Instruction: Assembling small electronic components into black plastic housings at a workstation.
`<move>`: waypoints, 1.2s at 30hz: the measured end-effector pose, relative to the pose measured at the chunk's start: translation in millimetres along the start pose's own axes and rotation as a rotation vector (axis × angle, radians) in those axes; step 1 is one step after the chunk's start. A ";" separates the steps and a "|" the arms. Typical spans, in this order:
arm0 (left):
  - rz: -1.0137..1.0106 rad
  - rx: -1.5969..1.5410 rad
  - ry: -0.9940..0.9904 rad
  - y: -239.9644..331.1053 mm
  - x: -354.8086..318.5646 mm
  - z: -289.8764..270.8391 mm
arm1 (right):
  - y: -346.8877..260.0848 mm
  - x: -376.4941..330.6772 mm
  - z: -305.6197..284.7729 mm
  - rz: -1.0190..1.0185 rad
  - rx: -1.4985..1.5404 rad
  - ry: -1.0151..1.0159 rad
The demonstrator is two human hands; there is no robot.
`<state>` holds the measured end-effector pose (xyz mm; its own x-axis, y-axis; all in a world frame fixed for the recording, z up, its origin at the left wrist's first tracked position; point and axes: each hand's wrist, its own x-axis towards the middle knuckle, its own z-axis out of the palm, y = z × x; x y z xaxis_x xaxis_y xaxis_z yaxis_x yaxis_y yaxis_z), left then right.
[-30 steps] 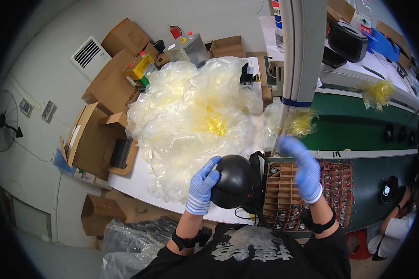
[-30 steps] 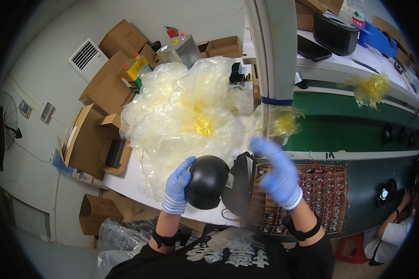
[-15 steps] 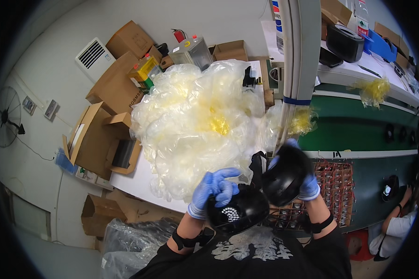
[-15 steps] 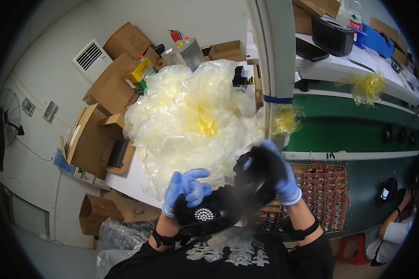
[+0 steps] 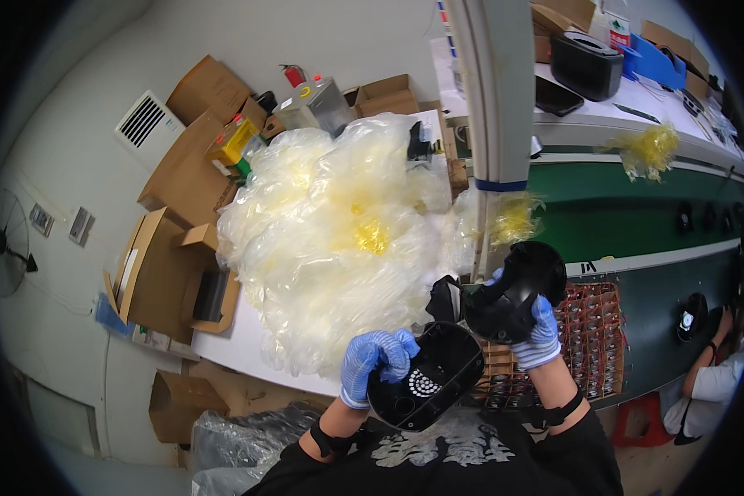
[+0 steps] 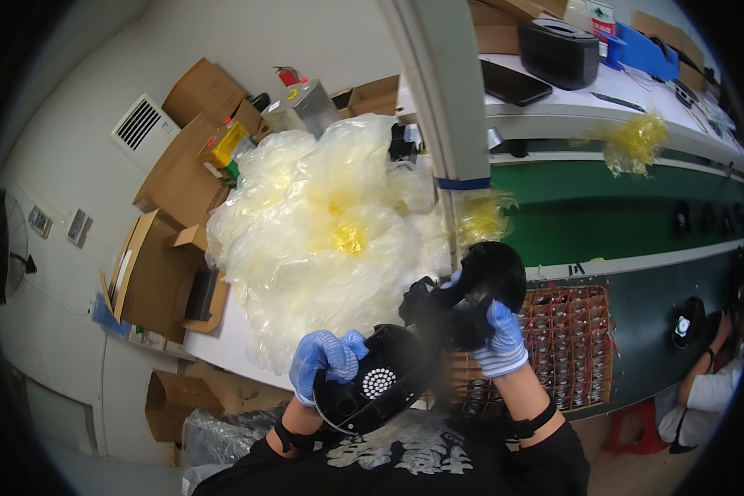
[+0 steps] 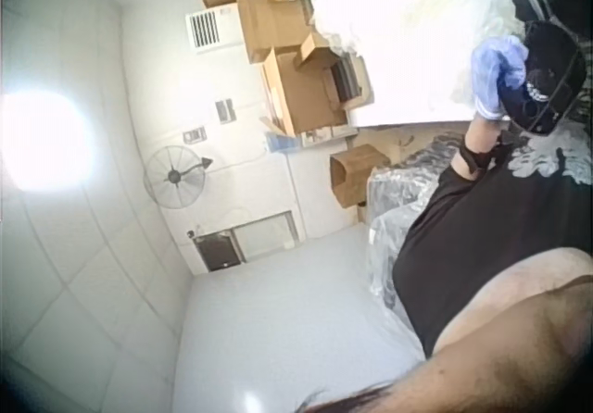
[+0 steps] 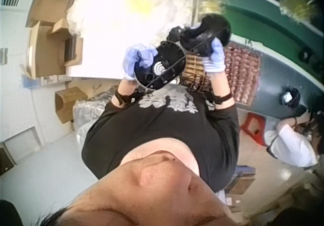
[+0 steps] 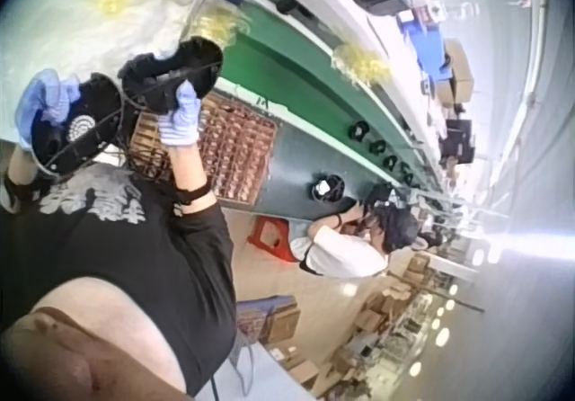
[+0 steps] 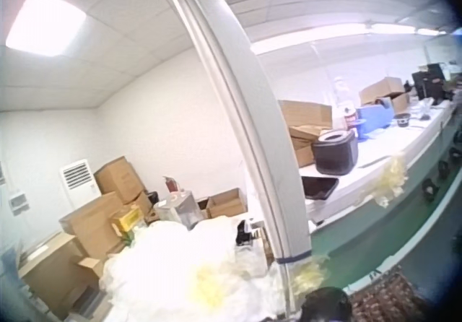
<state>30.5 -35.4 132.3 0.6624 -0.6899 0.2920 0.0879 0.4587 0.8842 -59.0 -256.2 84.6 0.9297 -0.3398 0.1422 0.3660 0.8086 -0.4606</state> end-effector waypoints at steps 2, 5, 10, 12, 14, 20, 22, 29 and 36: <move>0.006 -0.125 0.103 -18.2 2.5 5.3 | -4.9 1.7 1.5 -0.076 0.131 0.121; -0.001 -0.154 0.127 -27.2 5.9 13.5 | -32.3 15.2 -4.0 -0.343 0.194 0.263; -0.238 -0.167 0.125 -49.6 -0.5 -22.7 | -144.1 0.8 -112.9 -0.718 0.234 0.715; -0.267 -0.185 0.176 -50.9 0.7 -27.8 | -146.9 -0.7 -165.9 -0.399 0.287 1.069; -0.266 -0.182 0.185 -54.7 3.6 -29.7 | -136.1 0.0 -217.2 -0.284 0.231 1.058; -0.280 0.101 0.083 -50.3 17.9 -28.3 | -146.9 40.0 -245.9 -0.262 0.205 1.155; -0.480 0.321 -0.036 -41.8 26.6 -18.9 | -144.9 50.2 -229.8 -0.260 0.193 1.170; -0.118 1.250 -0.386 -65.6 60.0 20.6 | -84.6 32.4 -125.2 -0.351 -0.028 0.733; -0.215 0.998 -0.648 -93.3 106.8 53.2 | -51.0 36.3 -57.7 -0.651 -0.090 0.628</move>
<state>53.5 -181.6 100.4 0.1839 -0.9827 -0.0196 -0.6516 -0.1369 0.7461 -46.3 -337.5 62.7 0.3373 -0.9367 -0.0934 0.7818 0.3340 -0.5265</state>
